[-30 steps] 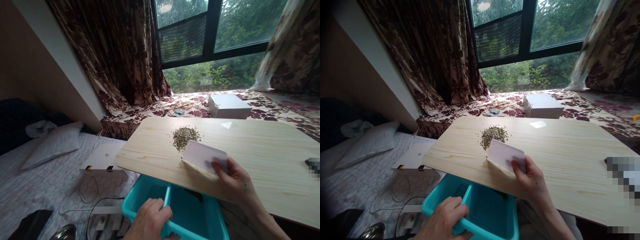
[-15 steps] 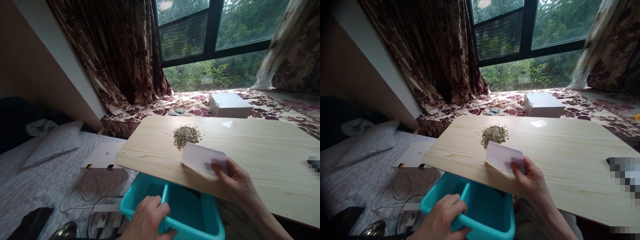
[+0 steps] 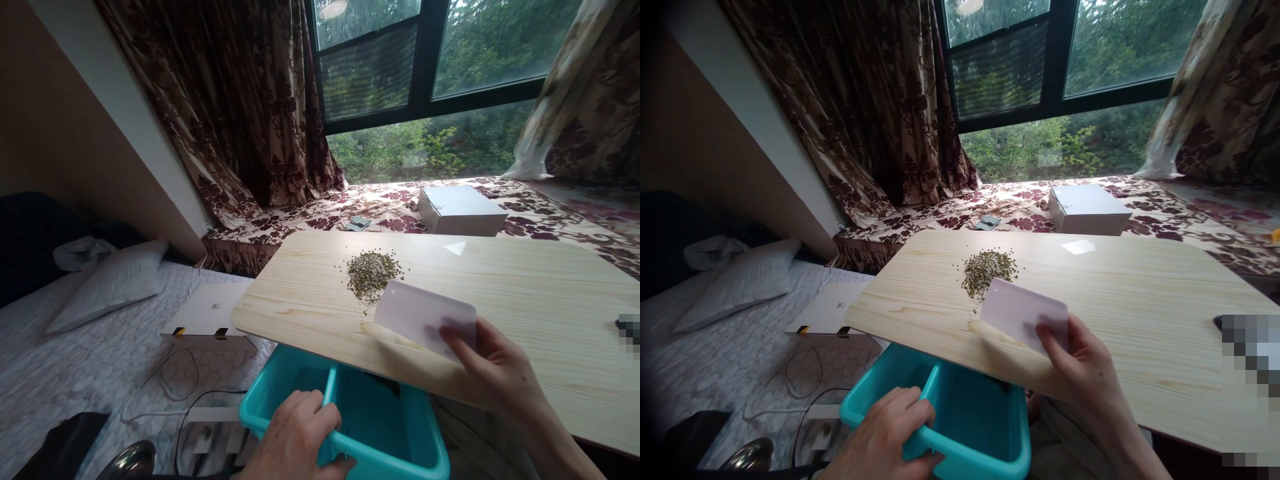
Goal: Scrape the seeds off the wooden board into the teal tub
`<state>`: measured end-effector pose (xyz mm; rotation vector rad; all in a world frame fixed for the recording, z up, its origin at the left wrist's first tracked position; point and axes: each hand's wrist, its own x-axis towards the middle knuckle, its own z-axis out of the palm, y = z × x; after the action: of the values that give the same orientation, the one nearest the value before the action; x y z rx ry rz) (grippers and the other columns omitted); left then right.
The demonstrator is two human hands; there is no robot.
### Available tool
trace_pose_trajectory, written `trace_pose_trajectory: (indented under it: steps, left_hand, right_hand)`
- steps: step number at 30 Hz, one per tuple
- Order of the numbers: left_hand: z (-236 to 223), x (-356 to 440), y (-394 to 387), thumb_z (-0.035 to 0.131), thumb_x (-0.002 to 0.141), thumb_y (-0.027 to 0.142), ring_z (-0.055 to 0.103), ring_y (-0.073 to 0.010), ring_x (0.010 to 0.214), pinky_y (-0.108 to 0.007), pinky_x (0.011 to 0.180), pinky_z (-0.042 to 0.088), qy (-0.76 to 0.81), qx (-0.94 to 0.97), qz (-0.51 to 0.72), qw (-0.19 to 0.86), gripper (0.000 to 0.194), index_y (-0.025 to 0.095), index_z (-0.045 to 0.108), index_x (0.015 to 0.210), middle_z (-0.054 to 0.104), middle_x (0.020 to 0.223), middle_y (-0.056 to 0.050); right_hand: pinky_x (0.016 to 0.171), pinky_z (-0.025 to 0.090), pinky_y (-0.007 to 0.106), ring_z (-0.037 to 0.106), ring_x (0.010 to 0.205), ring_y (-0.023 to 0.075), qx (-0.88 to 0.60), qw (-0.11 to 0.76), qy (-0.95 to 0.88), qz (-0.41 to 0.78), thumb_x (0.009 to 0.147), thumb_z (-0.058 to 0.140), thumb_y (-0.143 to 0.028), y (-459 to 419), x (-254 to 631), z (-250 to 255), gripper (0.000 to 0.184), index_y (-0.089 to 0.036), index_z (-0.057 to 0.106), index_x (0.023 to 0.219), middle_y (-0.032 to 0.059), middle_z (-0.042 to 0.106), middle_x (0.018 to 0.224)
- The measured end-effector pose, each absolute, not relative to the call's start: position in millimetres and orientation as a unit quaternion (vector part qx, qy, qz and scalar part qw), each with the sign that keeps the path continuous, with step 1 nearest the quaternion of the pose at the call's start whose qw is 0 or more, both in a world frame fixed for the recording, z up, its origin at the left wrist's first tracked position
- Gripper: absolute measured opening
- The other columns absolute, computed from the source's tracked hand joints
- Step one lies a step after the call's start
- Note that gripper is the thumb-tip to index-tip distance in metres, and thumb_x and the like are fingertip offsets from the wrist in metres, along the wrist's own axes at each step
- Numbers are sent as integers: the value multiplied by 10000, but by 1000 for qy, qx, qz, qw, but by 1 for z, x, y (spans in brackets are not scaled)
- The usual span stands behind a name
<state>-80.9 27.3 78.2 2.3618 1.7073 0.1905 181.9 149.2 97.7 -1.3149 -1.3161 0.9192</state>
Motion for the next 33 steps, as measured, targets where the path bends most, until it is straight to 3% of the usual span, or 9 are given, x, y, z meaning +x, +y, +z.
trace_pose_trajectory:
  steps: [8,15,33]
  left_hand:
    - [76,-82,28,831,678,271,585,-219,785,-324,690,469,574,809,71,102,302,183,575,813,574,806,-13]
    - [76,-81,27,826,687,295,582,-207,775,-305,675,452,573,811,70,96,302,194,569,810,569,798,0]
    - [80,-81,28,802,695,233,574,-217,801,-319,703,442,585,800,57,118,268,188,567,816,562,807,-6]
  right_hand:
    - [575,504,306,657,646,220,-537,485,-605,332,743,588,-379,153,149,93,211,-205,666,834,41,733,715]
    - [566,495,305,655,639,225,-586,490,-586,270,712,617,-385,160,172,93,213,-207,660,821,42,724,692]
    - [615,515,311,668,679,217,-542,489,-620,289,767,597,-359,173,162,97,199,-200,653,872,49,734,749]
